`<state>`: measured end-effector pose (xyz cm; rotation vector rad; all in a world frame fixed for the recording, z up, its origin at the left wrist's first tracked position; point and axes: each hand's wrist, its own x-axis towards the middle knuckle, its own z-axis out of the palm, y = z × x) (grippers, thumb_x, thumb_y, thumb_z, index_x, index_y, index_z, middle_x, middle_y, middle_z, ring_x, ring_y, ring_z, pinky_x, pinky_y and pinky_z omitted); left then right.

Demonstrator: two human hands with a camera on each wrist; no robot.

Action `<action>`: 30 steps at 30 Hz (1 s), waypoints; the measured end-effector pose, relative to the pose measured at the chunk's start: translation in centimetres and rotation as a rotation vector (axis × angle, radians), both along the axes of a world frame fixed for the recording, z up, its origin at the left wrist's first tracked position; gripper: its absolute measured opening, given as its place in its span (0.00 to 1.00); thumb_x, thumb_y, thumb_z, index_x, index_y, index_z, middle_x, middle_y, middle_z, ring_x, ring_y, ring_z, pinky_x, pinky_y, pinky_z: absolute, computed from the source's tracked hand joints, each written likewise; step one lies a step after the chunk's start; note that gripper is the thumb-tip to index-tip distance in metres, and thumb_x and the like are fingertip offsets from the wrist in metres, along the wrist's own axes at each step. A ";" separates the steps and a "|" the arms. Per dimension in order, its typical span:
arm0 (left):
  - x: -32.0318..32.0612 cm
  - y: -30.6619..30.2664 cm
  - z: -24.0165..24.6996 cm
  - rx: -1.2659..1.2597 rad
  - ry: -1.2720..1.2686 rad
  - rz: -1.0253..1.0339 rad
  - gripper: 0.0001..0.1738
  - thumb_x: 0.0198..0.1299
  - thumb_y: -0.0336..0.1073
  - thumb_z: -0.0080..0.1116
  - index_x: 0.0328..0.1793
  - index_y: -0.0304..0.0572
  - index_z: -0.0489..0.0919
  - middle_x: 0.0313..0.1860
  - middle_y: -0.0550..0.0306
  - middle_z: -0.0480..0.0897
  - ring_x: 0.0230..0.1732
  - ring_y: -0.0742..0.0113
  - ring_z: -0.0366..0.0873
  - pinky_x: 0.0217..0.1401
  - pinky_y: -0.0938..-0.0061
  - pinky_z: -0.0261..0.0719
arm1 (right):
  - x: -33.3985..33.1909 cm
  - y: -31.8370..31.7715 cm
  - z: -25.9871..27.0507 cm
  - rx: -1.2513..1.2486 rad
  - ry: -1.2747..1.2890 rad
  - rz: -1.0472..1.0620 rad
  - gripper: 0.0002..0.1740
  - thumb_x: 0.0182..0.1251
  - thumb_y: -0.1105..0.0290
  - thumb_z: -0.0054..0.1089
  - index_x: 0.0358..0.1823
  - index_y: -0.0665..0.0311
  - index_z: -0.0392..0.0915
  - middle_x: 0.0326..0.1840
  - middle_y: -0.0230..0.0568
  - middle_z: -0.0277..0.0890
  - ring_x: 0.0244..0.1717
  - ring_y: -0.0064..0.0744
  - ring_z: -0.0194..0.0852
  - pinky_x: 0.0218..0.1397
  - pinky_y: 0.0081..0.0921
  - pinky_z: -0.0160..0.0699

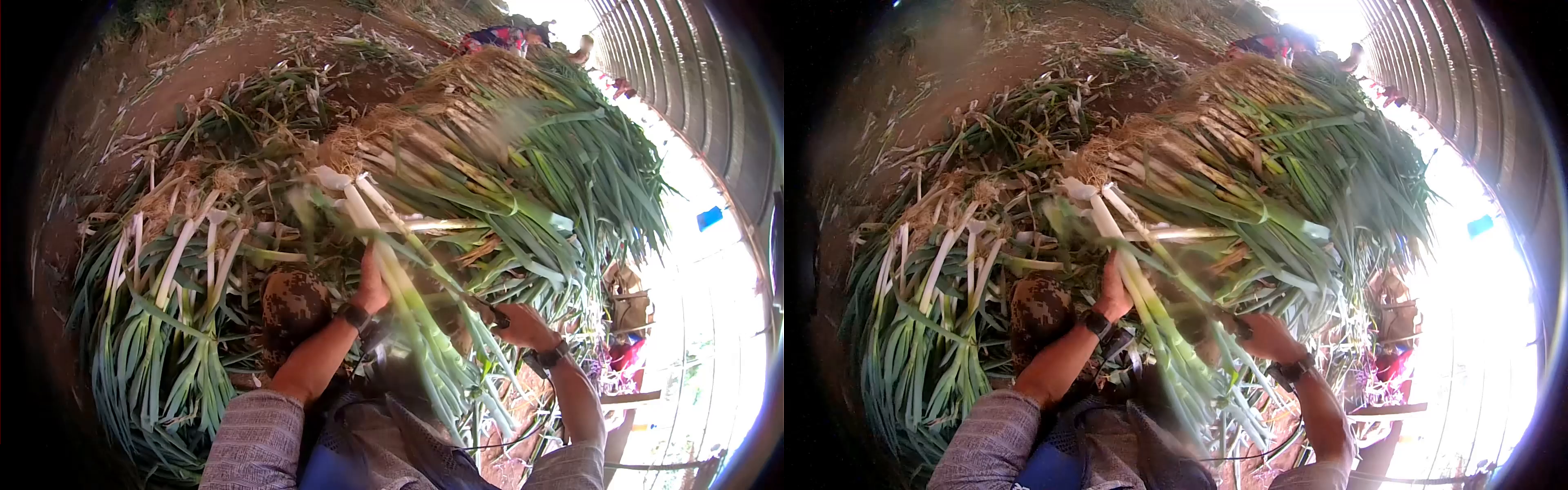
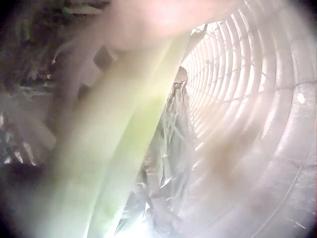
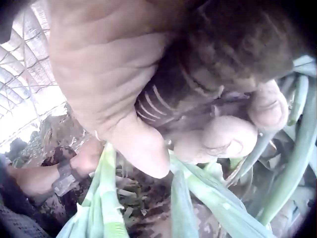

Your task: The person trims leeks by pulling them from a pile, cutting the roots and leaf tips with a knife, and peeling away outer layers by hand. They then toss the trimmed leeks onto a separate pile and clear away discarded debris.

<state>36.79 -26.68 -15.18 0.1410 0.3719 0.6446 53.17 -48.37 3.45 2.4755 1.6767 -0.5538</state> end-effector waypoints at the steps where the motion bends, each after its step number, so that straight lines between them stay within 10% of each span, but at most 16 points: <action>1: 0.1 -0.3 0.4 0.001 -0.002 -0.008 0.33 0.64 0.72 0.46 0.49 0.48 0.74 0.31 0.60 0.76 0.33 0.62 0.75 0.39 0.59 0.78 | 0.3 -0.2 -0.1 -0.023 0.015 -0.019 0.16 0.54 0.59 0.63 0.39 0.61 0.80 0.28 0.52 0.78 0.32 0.56 0.77 0.38 0.46 0.74; 9: 0.5 -1.1 1.7 0.008 -0.068 -0.144 0.39 0.57 0.80 0.46 0.42 0.49 0.75 0.27 0.60 0.73 0.29 0.62 0.72 0.36 0.61 0.75 | -0.7 3.9 -1.3 0.117 0.022 -0.143 0.20 0.56 0.57 0.61 0.46 0.60 0.81 0.36 0.53 0.82 0.42 0.60 0.79 0.46 0.51 0.76; 15: 0.2 -0.6 1.1 -0.037 -0.156 -0.220 0.41 0.59 0.80 0.43 0.35 0.44 0.75 0.27 0.58 0.74 0.29 0.60 0.72 0.36 0.59 0.75 | 3.5 4.1 -7.2 0.517 0.337 -0.246 0.21 0.55 0.60 0.71 0.45 0.65 0.80 0.27 0.42 0.76 0.28 0.27 0.68 0.36 0.30 0.72; 22: 0.4 -1.1 1.3 0.014 -0.045 -0.140 0.34 0.61 0.71 0.54 0.41 0.43 0.75 0.31 0.55 0.77 0.36 0.59 0.78 0.44 0.56 0.80 | -2.1 6.9 -0.9 0.109 0.000 -0.059 0.32 0.52 0.53 0.70 0.58 0.57 0.78 0.42 0.51 0.84 0.47 0.56 0.81 0.52 0.47 0.77; 30: 0.3 -1.1 -1.7 0.033 -0.021 -0.133 0.21 0.58 0.42 0.69 0.53 0.43 0.75 0.38 0.58 0.82 0.39 0.64 0.81 0.45 0.55 0.84 | -2.0 8.8 1.4 0.170 0.027 0.090 0.22 0.56 0.59 0.63 0.53 0.57 0.80 0.38 0.51 0.82 0.42 0.57 0.80 0.45 0.47 0.76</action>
